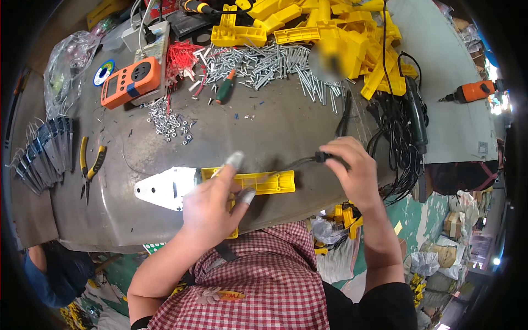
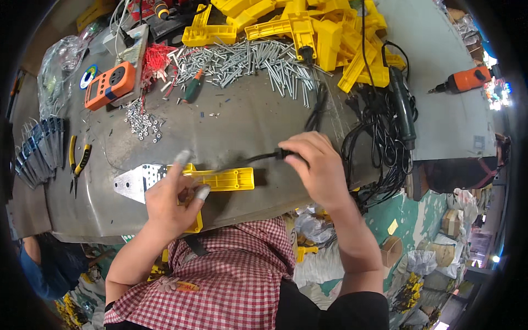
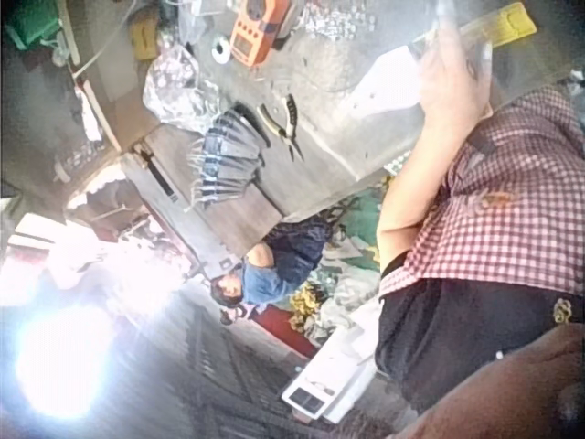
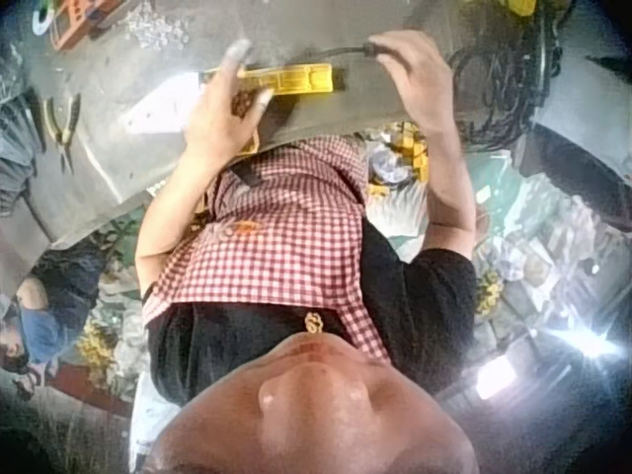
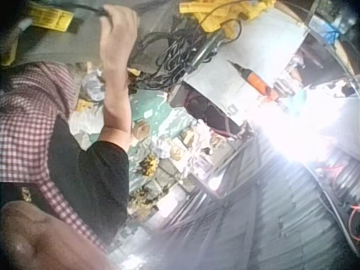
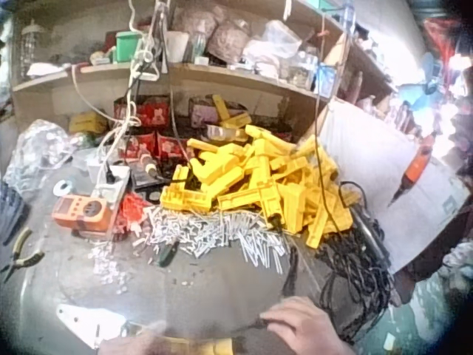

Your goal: Assembling a yellow plastic electronic housing with wiring, screws, and a metal plate using an electric screwdriver and soldering iron.

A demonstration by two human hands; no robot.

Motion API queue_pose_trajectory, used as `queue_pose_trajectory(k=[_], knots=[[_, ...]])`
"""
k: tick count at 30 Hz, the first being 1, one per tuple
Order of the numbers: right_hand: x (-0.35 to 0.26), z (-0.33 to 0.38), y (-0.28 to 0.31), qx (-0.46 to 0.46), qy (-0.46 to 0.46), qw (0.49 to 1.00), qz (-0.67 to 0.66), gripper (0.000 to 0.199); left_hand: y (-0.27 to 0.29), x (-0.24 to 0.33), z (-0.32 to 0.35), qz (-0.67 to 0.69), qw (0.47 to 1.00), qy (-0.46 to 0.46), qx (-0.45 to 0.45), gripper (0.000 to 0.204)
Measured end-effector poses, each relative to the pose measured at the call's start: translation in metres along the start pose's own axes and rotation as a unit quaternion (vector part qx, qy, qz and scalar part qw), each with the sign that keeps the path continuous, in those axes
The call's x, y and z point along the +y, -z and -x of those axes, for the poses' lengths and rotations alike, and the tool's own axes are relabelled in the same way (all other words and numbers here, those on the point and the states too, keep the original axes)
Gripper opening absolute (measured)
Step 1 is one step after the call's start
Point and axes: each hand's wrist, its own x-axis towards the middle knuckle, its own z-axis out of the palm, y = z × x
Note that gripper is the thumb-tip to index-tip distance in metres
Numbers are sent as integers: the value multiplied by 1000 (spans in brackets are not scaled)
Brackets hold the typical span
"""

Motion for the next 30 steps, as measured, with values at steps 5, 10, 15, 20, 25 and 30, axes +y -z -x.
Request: queue_pose_trajectory(k=[5,10,15,20,25,30], knots=[[-29,8,-29,83,39,991,-95,24,1,-3,4,58,998,22,13,70],[-24,0,-33,28,29,996,-85,24,8,-6,2,-145,969,-195,-41,44],[-32,-12,-22,-25,30,999,-30,29,10,6,-5,-197,975,-78,-70,45],[-74,-42,-53,-94,23,953,-288,34,25,3,-8,-163,979,-69,-106,34],[-80,-38,-69,-25,98,975,-200,30,33,10,-6,-64,997,8,-40,48],[-85,-41,-76,19,109,987,-117,35,49,12,-16,-118,992,3,-44,49]])
